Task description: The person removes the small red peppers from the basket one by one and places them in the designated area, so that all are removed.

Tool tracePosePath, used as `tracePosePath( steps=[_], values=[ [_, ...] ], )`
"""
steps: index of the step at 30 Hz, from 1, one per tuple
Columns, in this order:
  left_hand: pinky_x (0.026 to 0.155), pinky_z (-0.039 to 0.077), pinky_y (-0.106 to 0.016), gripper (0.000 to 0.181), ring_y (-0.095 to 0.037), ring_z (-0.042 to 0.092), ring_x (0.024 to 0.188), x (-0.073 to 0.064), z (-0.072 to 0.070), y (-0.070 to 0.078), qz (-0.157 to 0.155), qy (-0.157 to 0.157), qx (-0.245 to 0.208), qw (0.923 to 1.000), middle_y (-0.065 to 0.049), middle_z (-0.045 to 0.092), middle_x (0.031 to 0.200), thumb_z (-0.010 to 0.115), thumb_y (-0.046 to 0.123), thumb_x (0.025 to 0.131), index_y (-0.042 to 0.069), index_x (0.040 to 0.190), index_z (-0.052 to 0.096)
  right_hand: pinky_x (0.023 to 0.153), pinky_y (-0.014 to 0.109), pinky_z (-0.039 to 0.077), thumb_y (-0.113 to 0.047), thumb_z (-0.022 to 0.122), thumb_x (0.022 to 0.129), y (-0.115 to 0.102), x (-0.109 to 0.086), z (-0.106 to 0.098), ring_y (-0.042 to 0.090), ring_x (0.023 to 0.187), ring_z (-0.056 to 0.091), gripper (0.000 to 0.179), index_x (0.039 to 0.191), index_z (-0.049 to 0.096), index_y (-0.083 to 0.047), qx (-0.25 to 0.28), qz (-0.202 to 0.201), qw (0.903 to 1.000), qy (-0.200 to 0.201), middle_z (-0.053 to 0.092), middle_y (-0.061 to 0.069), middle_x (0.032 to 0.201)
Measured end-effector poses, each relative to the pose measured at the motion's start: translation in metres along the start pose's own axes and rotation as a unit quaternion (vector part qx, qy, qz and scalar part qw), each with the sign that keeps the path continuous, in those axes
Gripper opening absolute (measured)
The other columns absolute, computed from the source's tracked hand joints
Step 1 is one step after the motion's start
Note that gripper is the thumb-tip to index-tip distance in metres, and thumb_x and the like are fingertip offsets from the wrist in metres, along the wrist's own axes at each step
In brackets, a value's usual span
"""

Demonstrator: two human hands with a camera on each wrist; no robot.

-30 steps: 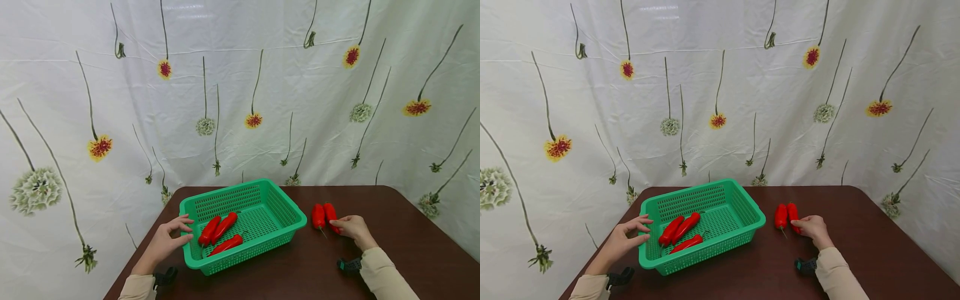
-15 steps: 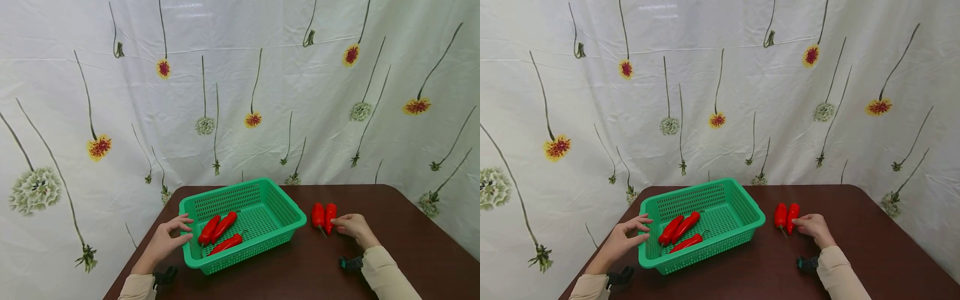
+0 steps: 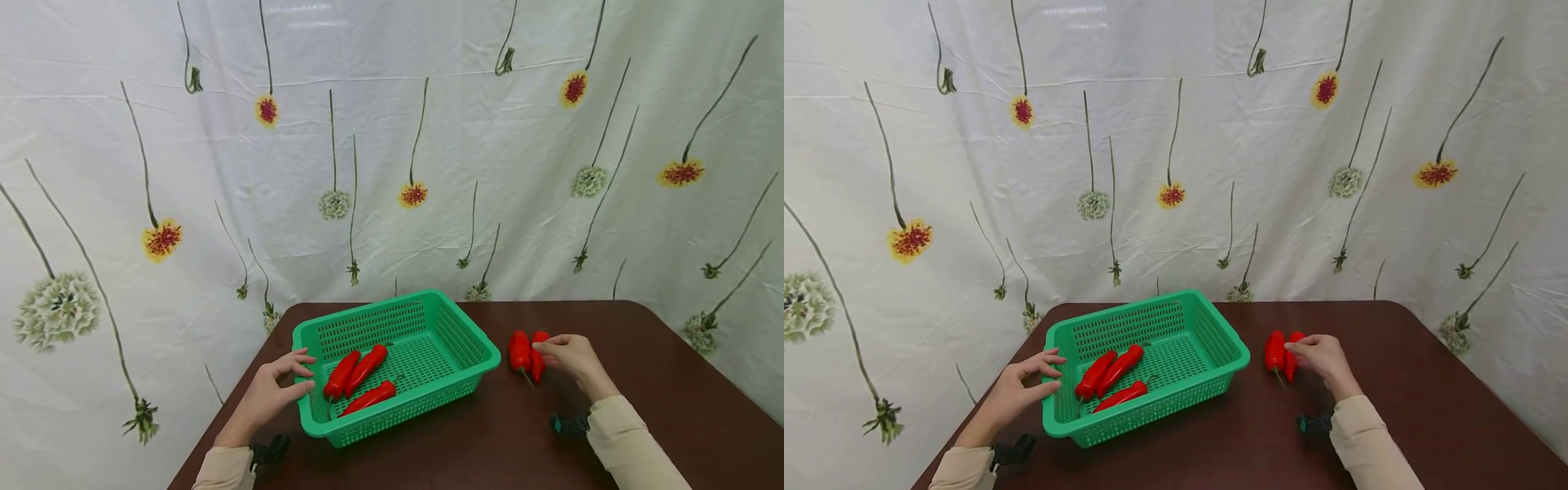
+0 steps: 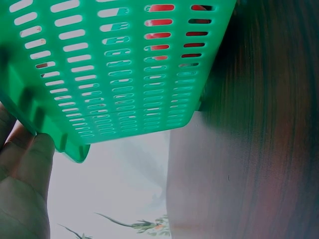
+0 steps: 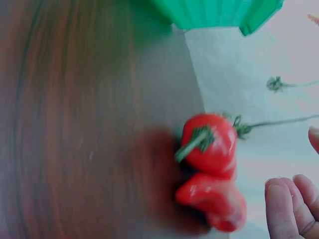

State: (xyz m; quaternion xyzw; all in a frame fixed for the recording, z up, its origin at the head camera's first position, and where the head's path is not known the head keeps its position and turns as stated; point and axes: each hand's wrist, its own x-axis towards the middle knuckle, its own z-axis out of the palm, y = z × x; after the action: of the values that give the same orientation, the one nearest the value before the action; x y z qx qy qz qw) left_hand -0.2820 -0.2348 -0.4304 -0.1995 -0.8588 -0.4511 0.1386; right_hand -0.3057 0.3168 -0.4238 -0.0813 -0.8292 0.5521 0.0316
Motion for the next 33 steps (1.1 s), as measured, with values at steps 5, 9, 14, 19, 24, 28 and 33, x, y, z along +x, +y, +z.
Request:
tracePosePath(
  steps=[5, 9, 14, 19, 24, 28, 33],
  values=[
    [0.101, 0.042, -0.02, 0.007, -0.018, 0.048, 0.138, 0.0, 0.0, -0.001, 0.001, -0.003, 0.001, 1.0, -0.007, 0.07, 0.125, 0.076, 0.012, 0.088, 0.006, 0.094, 0.075, 0.085, 0.039, 0.059, -0.034, 0.073, 0.092, -0.014, -0.006, 0.007, 0.022, 0.089, 0.073, 0.054, 0.117, 0.059, 0.012, -0.014, -0.013, 0.9998, -0.006, 0.065, 0.022, 0.117],
    [0.099, 0.043, -0.018, 0.006, -0.009, 0.048, 0.136, -0.001, 0.001, -0.002, 0.003, -0.005, -0.005, 1.0, -0.008, 0.07, 0.125, 0.076, 0.012, 0.088, 0.008, 0.093, 0.075, 0.09, 0.044, 0.057, -0.037, 0.072, 0.092, -0.024, -0.009, 0.012, 0.028, 0.096, 0.072, 0.055, 0.118, 0.06, 0.01, -0.016, -0.027, 0.9994, -0.017, 0.065, 0.022, 0.12],
    [0.1, 0.043, -0.018, 0.004, -0.004, 0.047, 0.135, 0.0, 0.001, -0.001, 0.005, -0.006, -0.007, 0.9999, -0.008, 0.07, 0.125, 0.075, 0.011, 0.089, 0.011, 0.092, 0.075, 0.097, 0.05, 0.053, -0.036, 0.07, 0.094, -0.04, -0.009, 0.015, 0.034, 0.105, 0.071, 0.053, 0.122, 0.059, 0.009, -0.018, -0.06, 0.997, -0.044, 0.066, 0.021, 0.12],
    [0.099, 0.042, -0.017, 0.004, 0.007, 0.044, 0.131, 0.0, 0.0, -0.001, 0.006, -0.006, -0.015, 0.9999, -0.009, 0.07, 0.125, 0.075, 0.01, 0.089, 0.009, 0.093, 0.075, 0.094, 0.045, 0.055, -0.029, 0.069, 0.096, -0.058, -0.006, 0.016, 0.03, 0.105, 0.071, 0.05, 0.125, 0.057, 0.01, -0.016, -0.094, 0.9914, -0.089, 0.066, 0.023, 0.123],
    [0.098, 0.042, -0.016, 0.005, 0.009, 0.043, 0.13, 0.0, 0.0, -0.001, 0.007, -0.005, -0.021, 0.9997, -0.01, 0.07, 0.125, 0.075, 0.01, 0.089, 0.008, 0.093, 0.075, 0.093, 0.041, 0.056, -0.027, 0.07, 0.095, -0.071, -0.001, 0.018, 0.022, 0.103, 0.071, 0.05, 0.126, 0.057, 0.01, -0.013, -0.112, 0.9836, -0.141, 0.067, 0.02, 0.121],
    [0.098, 0.043, -0.015, 0.004, 0.013, 0.041, 0.129, -0.001, 0.0, -0.001, 0.011, -0.003, -0.023, 0.9997, -0.011, 0.07, 0.125, 0.075, 0.009, 0.088, 0.008, 0.093, 0.075, 0.095, 0.041, 0.055, -0.025, 0.07, 0.095, -0.081, 0.003, 0.019, 0.022, 0.104, 0.071, 0.046, 0.125, 0.059, 0.008, -0.019, -0.121, 0.9734, -0.193, 0.065, 0.021, 0.123],
    [0.099, 0.043, -0.017, 0.004, 0.01, 0.043, 0.13, -0.001, 0.0, -0.001, 0.011, -0.001, -0.016, 0.9998, -0.009, 0.07, 0.124, 0.075, 0.009, 0.088, 0.01, 0.092, 0.075, 0.097, 0.039, 0.055, -0.022, 0.069, 0.095, -0.095, 0.009, 0.021, 0.023, 0.105, 0.07, 0.044, 0.126, 0.058, 0.008, -0.018, -0.137, 0.9551, -0.262, 0.059, 0.028, 0.13]
  ],
)
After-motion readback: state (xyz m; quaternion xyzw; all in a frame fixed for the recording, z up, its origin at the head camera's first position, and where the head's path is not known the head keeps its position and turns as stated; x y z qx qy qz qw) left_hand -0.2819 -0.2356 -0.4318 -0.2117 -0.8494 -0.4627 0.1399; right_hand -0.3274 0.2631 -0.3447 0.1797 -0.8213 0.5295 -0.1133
